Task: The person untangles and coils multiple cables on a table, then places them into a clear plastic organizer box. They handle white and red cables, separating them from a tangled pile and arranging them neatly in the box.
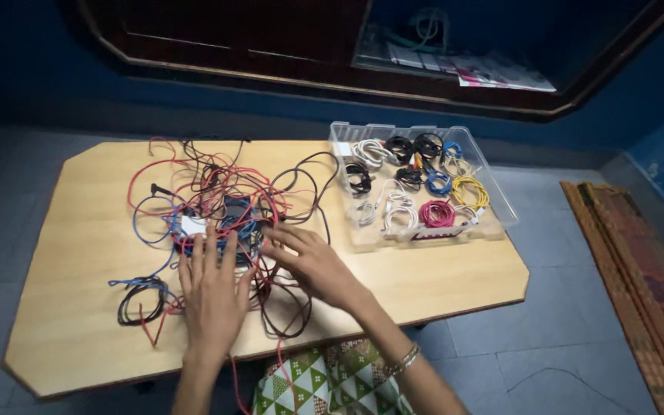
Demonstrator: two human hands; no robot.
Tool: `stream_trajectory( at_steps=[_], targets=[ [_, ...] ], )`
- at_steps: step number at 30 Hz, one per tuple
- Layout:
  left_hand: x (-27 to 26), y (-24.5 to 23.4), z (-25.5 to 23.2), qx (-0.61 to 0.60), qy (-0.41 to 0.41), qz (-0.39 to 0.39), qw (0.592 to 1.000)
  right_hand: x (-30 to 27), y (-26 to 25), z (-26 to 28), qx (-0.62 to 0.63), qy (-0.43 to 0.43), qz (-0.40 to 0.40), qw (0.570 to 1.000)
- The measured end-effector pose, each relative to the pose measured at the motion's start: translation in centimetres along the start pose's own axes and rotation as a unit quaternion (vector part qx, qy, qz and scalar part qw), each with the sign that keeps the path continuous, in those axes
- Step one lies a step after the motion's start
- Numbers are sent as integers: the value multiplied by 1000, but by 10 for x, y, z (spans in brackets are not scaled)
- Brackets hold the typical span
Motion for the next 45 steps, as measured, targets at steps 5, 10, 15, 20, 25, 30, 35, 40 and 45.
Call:
stream_trajectory(
  at_steps=[5, 10, 15, 20, 25, 30, 35, 40, 45],
  targets=[
    [-10, 21, 33, 13, -12, 29, 999, -28, -17, -39, 127, 114, -82, 982],
    [-15, 33, 29, -49, 12, 27, 998, -68, -39, -65, 182, 258, -198, 928],
    [-10, 25, 12, 1, 11, 8, 1000, -104, -17, -56, 159, 401, -147, 890],
    [-15, 4, -7, -28, 10, 10, 1000, -131, 11, -16, 50, 298, 19, 953],
    [-28, -12, -51, -172, 37, -17, 984, -169, 14, -18, 284, 396, -176, 855],
    [-43, 2, -104, -276, 48, 55, 958, -178, 7, -13, 444, 405, -297, 742],
    [-38, 30, -120, -261, -14, 165, 951, -174, -11, -2, 457, 399, -324, 726],
    [-37, 65, -116, -350, -75, 254, 899, -177, -24, 0, 401, 383, -372, 744],
    [-38, 118, -101, -500, -164, 417, 741, -173, -50, 8, 204, 332, -317, 864]
  ],
)
Point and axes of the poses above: each hand's wrist, its own x-axis towards the middle knuckle, its own y-axis out of the palm, z = x × y, the point moved 5 cm from there along x, towards the middle knuckle, and after that the axes turned 14 degrees about -y, right-handed, at the moved point
